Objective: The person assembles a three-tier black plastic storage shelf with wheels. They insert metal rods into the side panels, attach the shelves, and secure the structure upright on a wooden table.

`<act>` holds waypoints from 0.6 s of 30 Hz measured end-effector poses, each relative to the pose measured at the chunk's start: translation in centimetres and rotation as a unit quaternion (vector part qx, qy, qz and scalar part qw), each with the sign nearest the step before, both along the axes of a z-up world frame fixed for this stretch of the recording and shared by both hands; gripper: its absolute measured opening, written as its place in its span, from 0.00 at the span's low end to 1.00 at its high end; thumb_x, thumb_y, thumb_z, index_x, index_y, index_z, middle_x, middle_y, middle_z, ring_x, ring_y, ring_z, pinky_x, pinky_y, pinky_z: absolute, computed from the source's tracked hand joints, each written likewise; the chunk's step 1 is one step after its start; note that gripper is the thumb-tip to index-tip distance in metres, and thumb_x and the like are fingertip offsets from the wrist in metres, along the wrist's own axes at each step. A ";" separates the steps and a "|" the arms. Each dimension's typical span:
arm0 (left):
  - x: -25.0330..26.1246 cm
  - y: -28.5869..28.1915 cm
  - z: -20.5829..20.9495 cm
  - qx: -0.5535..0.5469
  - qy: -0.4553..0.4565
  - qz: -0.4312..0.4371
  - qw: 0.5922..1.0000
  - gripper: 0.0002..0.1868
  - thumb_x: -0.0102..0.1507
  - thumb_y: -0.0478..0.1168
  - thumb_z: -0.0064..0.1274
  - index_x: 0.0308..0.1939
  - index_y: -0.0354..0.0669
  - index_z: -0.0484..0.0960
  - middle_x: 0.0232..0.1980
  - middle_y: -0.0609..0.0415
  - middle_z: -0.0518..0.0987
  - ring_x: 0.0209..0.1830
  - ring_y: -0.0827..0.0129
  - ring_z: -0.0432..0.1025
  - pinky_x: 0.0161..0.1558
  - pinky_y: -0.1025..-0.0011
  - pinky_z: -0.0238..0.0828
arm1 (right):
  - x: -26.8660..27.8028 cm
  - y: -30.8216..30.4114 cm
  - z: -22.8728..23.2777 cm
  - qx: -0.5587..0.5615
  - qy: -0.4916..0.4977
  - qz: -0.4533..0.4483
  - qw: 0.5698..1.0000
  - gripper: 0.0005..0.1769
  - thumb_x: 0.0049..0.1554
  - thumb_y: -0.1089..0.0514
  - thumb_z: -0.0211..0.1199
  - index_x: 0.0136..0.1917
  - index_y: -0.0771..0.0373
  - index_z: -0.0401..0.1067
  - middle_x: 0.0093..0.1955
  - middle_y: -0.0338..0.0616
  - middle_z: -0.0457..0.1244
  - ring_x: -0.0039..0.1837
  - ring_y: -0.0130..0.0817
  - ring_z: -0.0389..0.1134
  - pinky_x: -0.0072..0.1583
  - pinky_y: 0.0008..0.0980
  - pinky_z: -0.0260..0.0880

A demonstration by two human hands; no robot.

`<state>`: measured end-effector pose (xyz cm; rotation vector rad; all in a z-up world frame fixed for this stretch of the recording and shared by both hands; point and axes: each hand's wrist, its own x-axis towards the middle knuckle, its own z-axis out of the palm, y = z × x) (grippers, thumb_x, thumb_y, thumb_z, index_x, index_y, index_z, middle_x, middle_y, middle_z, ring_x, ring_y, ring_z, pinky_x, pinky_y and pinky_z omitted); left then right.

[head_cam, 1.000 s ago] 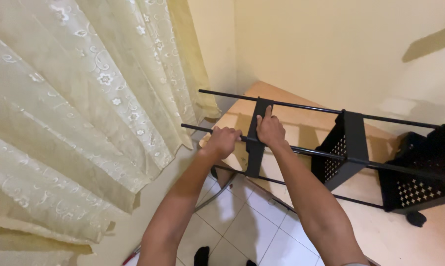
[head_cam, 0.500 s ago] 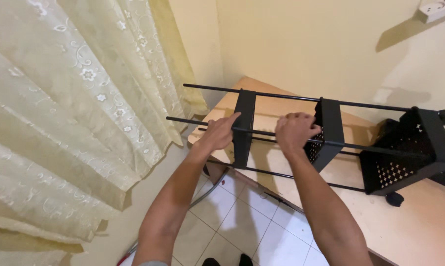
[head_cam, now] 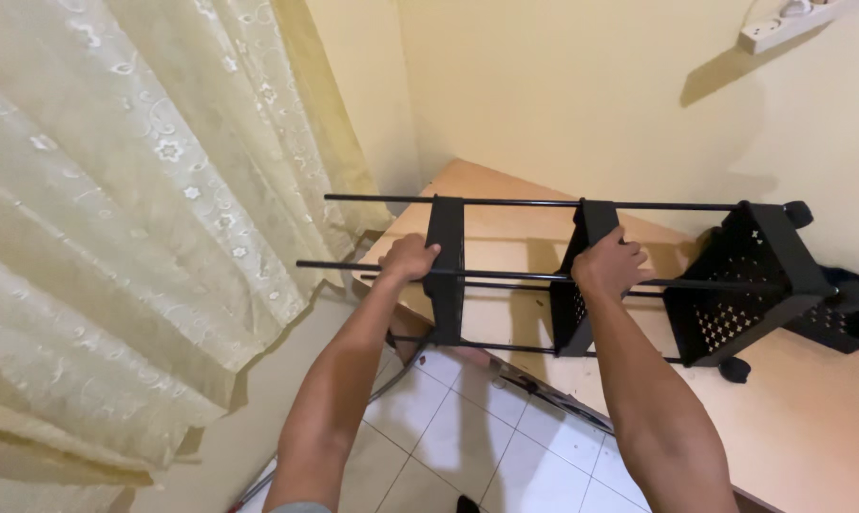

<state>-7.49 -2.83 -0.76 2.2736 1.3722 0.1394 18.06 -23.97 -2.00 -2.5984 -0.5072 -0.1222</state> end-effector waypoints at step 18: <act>-11.3 -11.1 -2.1 0.002 -0.204 0.076 0.976 0.37 0.57 0.37 0.67 0.67 0.36 0.68 0.55 0.34 0.81 0.52 0.48 0.78 0.50 0.59 0.75 | -4.7 -7.5 -1.2 0.001 -0.049 0.186 0.981 0.31 0.49 0.59 0.68 0.67 0.57 0.72 0.61 0.54 0.66 0.68 0.53 0.60 0.64 0.60 0.53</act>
